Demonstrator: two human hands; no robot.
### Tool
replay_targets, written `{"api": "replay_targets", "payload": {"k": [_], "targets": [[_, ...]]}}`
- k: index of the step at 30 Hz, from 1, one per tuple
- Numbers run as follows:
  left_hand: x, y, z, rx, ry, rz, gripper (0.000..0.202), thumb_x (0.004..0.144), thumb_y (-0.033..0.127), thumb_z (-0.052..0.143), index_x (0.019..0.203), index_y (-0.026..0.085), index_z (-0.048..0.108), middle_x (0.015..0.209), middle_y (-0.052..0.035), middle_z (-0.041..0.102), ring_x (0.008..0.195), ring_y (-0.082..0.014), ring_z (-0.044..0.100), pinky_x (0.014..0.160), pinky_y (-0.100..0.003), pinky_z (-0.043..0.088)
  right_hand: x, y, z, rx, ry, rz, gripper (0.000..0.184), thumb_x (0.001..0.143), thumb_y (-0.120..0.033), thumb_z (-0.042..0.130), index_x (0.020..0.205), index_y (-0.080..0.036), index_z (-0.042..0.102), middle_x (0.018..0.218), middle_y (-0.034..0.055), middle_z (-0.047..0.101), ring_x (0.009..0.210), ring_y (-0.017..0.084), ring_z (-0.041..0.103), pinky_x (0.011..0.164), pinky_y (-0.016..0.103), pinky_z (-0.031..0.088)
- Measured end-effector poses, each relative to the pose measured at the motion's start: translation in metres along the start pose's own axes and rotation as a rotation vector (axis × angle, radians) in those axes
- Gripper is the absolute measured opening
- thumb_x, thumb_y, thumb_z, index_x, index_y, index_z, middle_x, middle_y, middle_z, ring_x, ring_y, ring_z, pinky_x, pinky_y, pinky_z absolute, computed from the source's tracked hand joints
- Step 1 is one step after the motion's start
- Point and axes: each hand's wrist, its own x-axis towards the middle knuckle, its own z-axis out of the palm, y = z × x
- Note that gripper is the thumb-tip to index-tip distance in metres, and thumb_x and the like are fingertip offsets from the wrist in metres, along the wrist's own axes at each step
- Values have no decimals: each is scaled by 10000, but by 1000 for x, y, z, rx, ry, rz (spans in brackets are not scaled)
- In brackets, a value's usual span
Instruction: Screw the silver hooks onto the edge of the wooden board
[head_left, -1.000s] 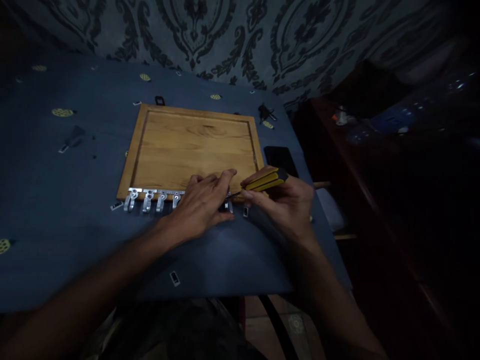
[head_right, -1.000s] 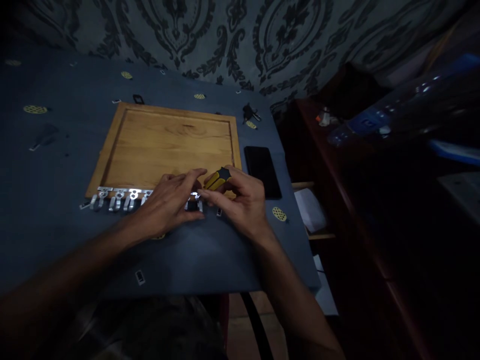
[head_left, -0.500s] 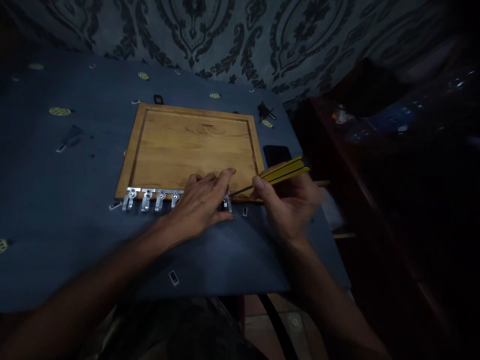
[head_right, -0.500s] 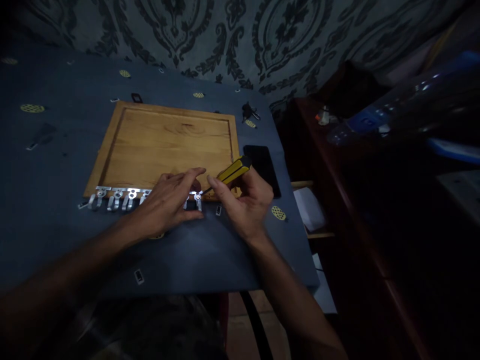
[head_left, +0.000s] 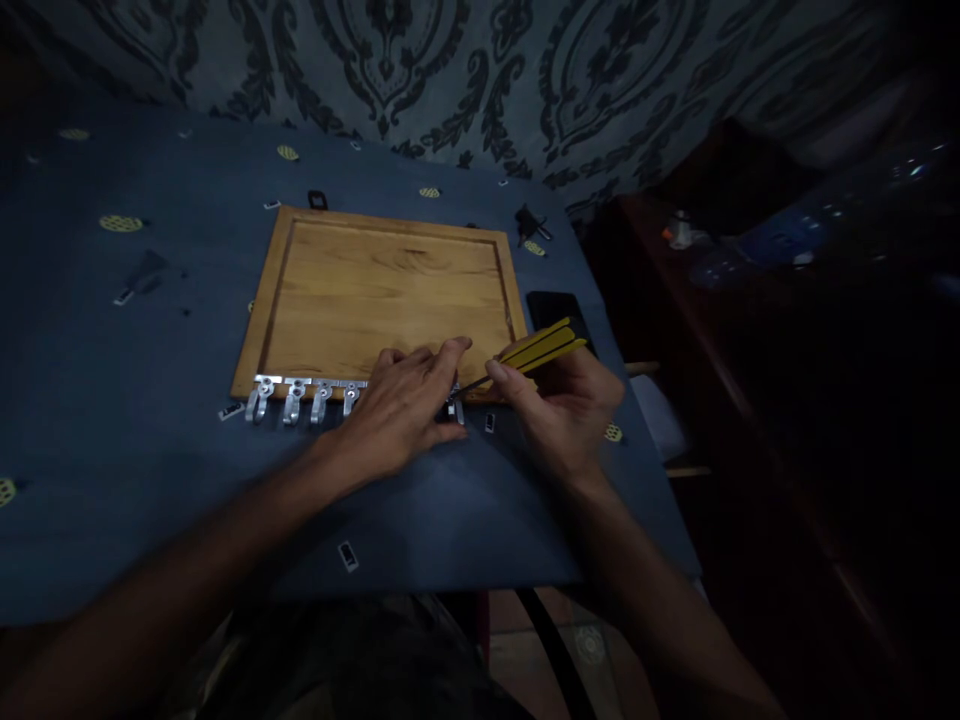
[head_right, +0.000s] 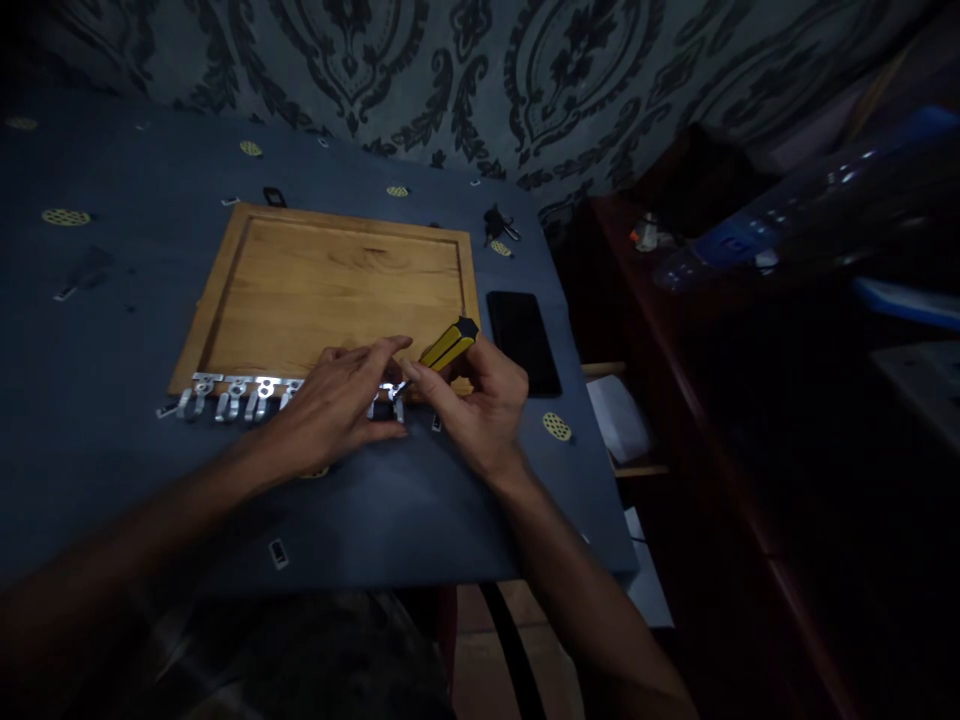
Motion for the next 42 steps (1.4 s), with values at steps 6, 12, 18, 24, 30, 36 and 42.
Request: {"api": "replay_targets", "payload": {"k": [6, 12, 18, 24, 30, 36, 42], "targets": [[1, 1, -1, 3, -19, -15, 792, 829, 230, 806, 1435, 150, 302, 1365, -176, 634, 1360, -322, 530, 1047, -497, 385, -1, -3, -4, -19, -56, 51, 215, 817, -332, 786, 721, -215, 633, 683, -28, 620, 645, 135, 620, 591, 291, 542], [0, -1, 1, 5, 10, 2, 811, 815, 244, 823, 1436, 159, 307, 1352, -170, 638, 1335, -326, 547, 1038, -491, 390, -1, -1, -7, -60, -51, 96, 204, 829, -360, 767, 760, -214, 643, 682, -21, 615, 584, 122, 583, 532, 278, 513], [0, 1, -1, 2, -6, -8, 794, 818, 235, 814, 1430, 156, 315, 1312, -158, 660, 1323, -324, 559, 1035, -487, 394, 0, -3, -7, -42, -92, 115, 187, 849, -337, 739, 765, -208, 633, 746, -8, 637, 576, 105, 568, 507, 261, 497], [0, 1, 0, 7, -10, -11, 780, 832, 232, 792, 1435, 163, 303, 1348, -169, 646, 1327, -324, 556, 1041, -498, 385, 1, -9, -4, 23, -94, 152, 198, 800, -332, 789, 755, -210, 640, 767, -10, 657, 647, 121, 620, 542, 252, 546], [-1, 0, 1, 5, -10, 2, 765, 837, 232, 785, 1426, 162, 302, 1356, -166, 641, 1330, -316, 548, 1039, -490, 378, 6, -16, 0, 246, -156, 275, 254, 742, -363, 850, 796, -215, 650, 773, -37, 700, 461, 78, 609, 443, 211, 535], [0, -1, 1, 0, 2, 13, 766, 838, 260, 780, 1431, 160, 307, 1332, -153, 646, 1300, -319, 565, 1018, -479, 385, 11, -8, -7, 343, -243, 244, 390, 877, -541, 677, 1159, -272, 656, 841, -8, 741, 528, 133, 692, 510, 281, 602], [-1, 2, -2, -3, -16, -9, 759, 838, 232, 782, 1434, 176, 315, 1301, -141, 662, 1313, -321, 558, 1019, -476, 388, 5, -16, -7, 169, -124, 134, 198, 804, -378, 797, 827, -218, 683, 771, -23, 696, 449, 84, 592, 411, 232, 486]]}}
